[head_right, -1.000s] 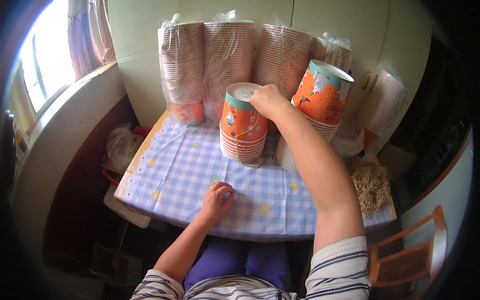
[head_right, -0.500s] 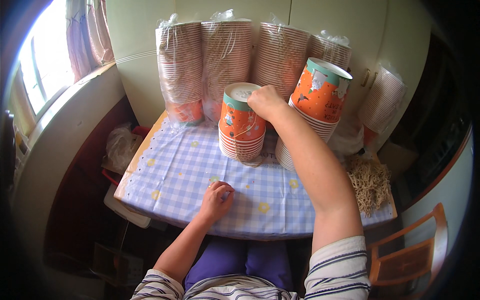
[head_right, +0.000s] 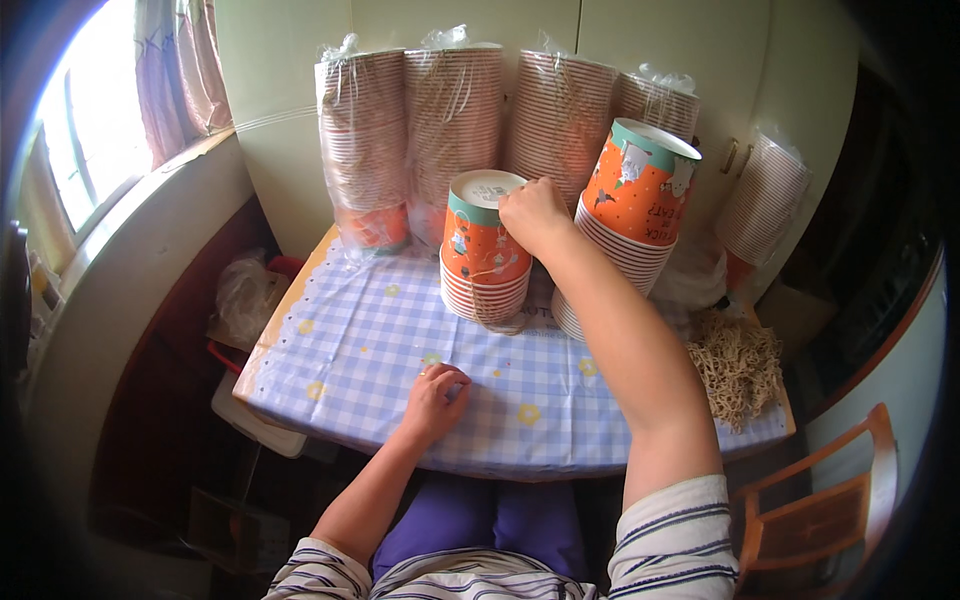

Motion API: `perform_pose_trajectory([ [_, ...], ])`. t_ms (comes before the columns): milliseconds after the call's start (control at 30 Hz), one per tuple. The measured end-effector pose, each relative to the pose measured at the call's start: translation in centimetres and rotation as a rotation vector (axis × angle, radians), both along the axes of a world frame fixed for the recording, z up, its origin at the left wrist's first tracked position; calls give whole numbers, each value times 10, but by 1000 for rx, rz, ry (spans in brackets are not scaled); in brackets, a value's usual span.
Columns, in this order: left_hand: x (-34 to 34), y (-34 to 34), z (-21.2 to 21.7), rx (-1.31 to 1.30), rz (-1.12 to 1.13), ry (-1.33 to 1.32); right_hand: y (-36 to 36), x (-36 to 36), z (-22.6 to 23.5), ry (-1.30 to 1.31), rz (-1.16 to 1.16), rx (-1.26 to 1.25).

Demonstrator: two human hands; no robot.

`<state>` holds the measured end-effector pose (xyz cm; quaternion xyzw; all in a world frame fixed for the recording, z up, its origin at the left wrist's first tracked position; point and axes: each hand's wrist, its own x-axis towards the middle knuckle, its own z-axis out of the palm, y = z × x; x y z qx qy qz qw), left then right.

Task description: The person is attaching string handles to large paper buckets.

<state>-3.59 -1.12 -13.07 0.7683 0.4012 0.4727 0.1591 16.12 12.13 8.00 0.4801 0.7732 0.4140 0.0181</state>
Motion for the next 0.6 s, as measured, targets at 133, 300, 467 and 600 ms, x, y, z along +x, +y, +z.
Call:
perform_pose_trajectory([
  [133,0,-6,2,-4,2,2,-41,-6,-19,128,25,248],
  [300,-1,0,-26,-44,-6,-51,-187,-58,-35,673,619,-406],
  [467,-3,-3,-7,24,17,1,-297,-125,14,652,1126,-804],
  [600,0,-3,-4,-27,35,16,-324,-153,37,739,1184,-827],
])
